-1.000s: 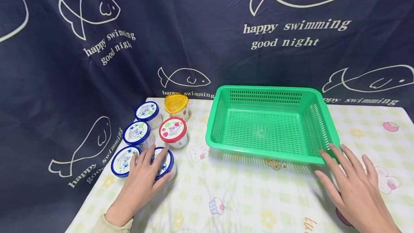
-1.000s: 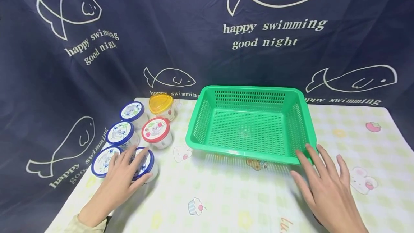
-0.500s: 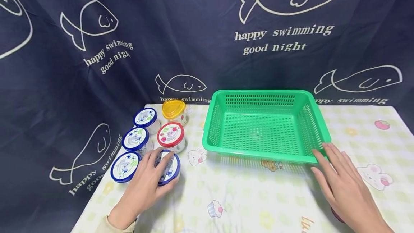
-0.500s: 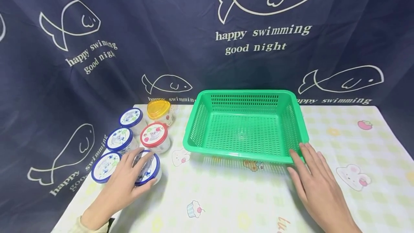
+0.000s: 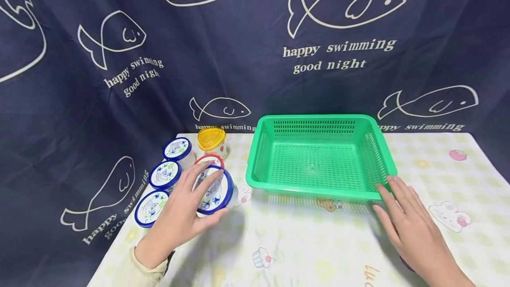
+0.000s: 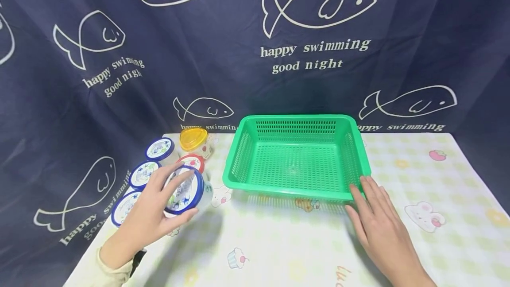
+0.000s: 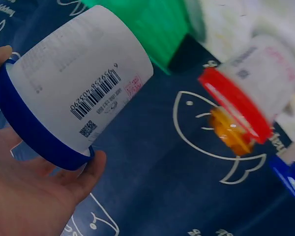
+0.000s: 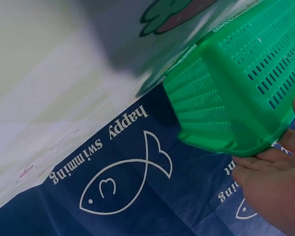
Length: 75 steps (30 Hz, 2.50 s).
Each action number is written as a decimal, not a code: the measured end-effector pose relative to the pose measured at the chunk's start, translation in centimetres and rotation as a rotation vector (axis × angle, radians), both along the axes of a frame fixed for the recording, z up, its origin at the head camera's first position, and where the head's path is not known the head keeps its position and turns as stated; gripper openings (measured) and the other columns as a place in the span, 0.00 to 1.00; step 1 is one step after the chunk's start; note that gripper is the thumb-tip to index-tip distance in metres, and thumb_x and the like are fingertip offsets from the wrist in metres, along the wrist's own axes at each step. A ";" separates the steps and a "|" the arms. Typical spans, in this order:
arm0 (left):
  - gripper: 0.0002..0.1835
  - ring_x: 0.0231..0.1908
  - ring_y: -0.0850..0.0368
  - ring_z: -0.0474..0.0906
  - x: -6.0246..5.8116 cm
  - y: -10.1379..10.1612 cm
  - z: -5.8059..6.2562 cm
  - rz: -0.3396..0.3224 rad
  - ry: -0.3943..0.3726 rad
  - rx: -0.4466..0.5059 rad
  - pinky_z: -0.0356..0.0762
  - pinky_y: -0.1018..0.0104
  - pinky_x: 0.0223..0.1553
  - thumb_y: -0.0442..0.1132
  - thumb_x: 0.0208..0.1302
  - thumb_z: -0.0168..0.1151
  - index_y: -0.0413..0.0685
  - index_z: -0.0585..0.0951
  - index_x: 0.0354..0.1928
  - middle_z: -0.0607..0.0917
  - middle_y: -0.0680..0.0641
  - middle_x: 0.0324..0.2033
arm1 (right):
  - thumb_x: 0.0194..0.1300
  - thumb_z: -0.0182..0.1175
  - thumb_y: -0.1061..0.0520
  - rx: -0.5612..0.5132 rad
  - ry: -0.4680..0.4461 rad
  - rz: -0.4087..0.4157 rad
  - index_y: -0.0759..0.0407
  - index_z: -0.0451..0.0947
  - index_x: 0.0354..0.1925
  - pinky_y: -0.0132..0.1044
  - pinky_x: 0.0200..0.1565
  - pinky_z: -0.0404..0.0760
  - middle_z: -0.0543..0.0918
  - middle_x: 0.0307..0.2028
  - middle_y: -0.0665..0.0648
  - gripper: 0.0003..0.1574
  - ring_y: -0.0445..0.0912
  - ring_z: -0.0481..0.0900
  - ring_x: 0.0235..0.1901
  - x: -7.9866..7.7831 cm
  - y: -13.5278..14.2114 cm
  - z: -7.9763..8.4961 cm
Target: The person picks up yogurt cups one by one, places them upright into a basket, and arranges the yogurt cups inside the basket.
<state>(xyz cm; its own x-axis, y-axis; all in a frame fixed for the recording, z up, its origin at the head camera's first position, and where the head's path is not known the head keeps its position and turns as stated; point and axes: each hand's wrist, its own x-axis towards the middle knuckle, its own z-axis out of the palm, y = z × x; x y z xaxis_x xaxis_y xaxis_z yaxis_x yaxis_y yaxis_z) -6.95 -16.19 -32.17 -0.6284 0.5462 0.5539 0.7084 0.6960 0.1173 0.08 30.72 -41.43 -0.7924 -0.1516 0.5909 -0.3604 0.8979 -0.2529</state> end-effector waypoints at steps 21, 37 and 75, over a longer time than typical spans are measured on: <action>0.37 0.68 0.47 0.63 -5.1 5.8 4.9 -0.093 -0.007 -0.019 0.72 0.46 0.58 0.61 0.57 0.67 0.58 0.72 0.68 0.67 0.45 0.69 | 0.74 0.53 0.50 0.048 0.012 0.009 0.70 0.66 0.68 0.45 0.75 0.43 0.62 0.71 0.71 0.34 0.59 0.53 0.75 0.3 0.4 -0.1; 0.38 0.66 0.48 0.63 -9.7 10.0 5.8 -0.142 -0.077 -0.079 0.70 0.46 0.62 0.63 0.59 0.66 0.57 0.70 0.68 0.67 0.45 0.67 | 0.64 0.61 0.38 0.043 -0.023 -0.049 0.58 0.63 0.73 0.65 0.70 0.33 0.61 0.73 0.64 0.47 0.53 0.51 0.76 1.0 1.0 -0.2; 0.40 0.58 0.44 0.66 -17.6 15.7 -0.2 -0.108 -0.288 -0.245 0.77 0.50 0.51 0.64 0.57 0.69 0.55 0.71 0.67 0.68 0.41 0.63 | 0.63 0.60 0.38 0.082 -0.036 -0.030 0.59 0.62 0.73 0.54 0.74 0.36 0.58 0.74 0.66 0.48 0.55 0.47 0.76 1.1 1.4 -0.6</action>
